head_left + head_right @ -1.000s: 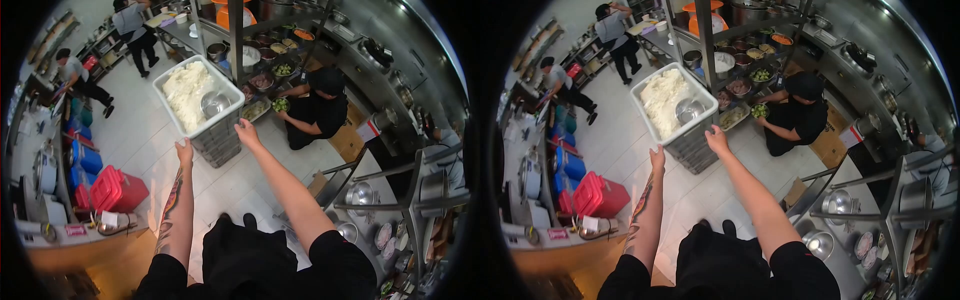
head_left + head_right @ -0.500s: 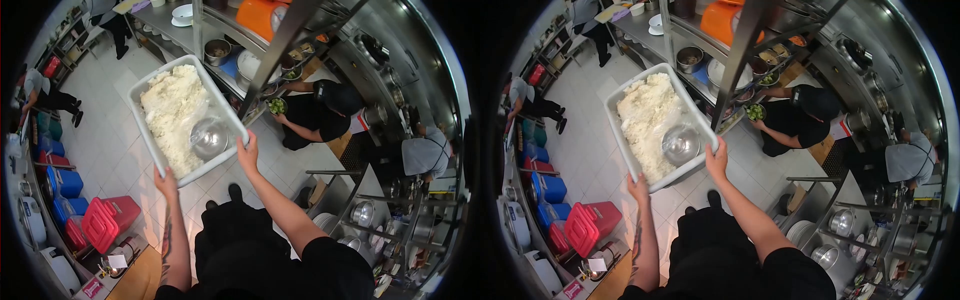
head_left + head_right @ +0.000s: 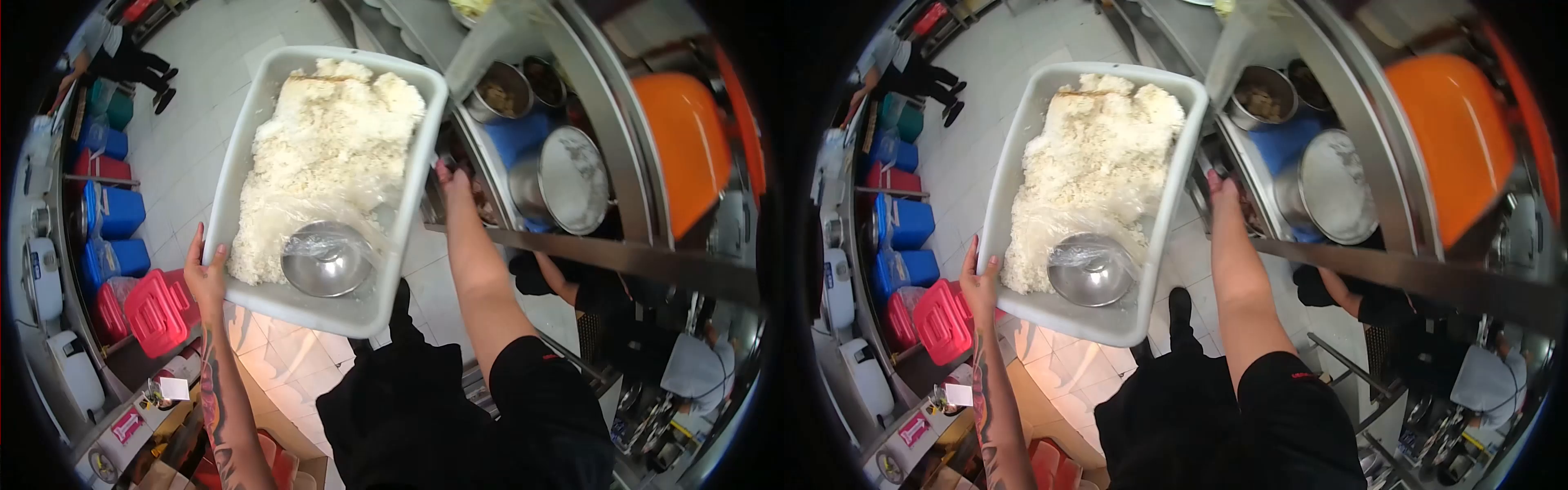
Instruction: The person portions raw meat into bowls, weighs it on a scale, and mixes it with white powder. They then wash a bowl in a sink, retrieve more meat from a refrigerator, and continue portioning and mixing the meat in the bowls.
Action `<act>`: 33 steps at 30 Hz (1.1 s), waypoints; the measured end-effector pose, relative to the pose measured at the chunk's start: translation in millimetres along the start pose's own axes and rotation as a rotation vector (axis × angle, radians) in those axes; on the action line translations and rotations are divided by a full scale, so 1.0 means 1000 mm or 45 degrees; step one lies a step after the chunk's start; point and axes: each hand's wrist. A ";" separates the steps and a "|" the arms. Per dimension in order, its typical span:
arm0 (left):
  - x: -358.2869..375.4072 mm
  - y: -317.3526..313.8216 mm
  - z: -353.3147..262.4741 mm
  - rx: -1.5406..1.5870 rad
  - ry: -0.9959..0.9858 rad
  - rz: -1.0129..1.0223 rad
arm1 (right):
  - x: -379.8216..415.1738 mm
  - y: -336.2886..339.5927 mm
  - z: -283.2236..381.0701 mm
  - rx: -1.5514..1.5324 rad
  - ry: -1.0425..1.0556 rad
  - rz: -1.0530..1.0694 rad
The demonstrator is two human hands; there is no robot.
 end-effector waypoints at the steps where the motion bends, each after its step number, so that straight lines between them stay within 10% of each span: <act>1: -0.002 -0.005 -0.001 0.003 0.058 0.016 | 0.044 -0.031 0.038 0.030 0.146 -0.227; 11: -0.004 0.000 0.001 -0.022 -0.023 0.026 | 0.029 -0.079 0.013 -0.309 0.045 -0.306; 15: -0.005 0.002 0.000 0.025 0.000 0.062 | 0.153 -0.096 0.042 -0.055 0.189 -0.416; 20: -0.003 0.001 -0.007 0.016 0.030 0.107 | 0.217 -0.035 0.017 0.239 0.359 -0.200; 24: -0.008 0.007 0.006 0.065 -0.040 0.195 | 0.233 0.028 -0.019 0.333 -0.008 -0.225; 33: -0.026 0.003 0.053 0.306 0.045 0.393 | 0.482 0.212 -0.058 0.524 0.228 -0.160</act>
Point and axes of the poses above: each hand's wrist, its own x-axis away from the middle knuckle, its own y-axis out of the back of the hand, z = x × y, and after that the axes turned 14 degrees about x, right-handed
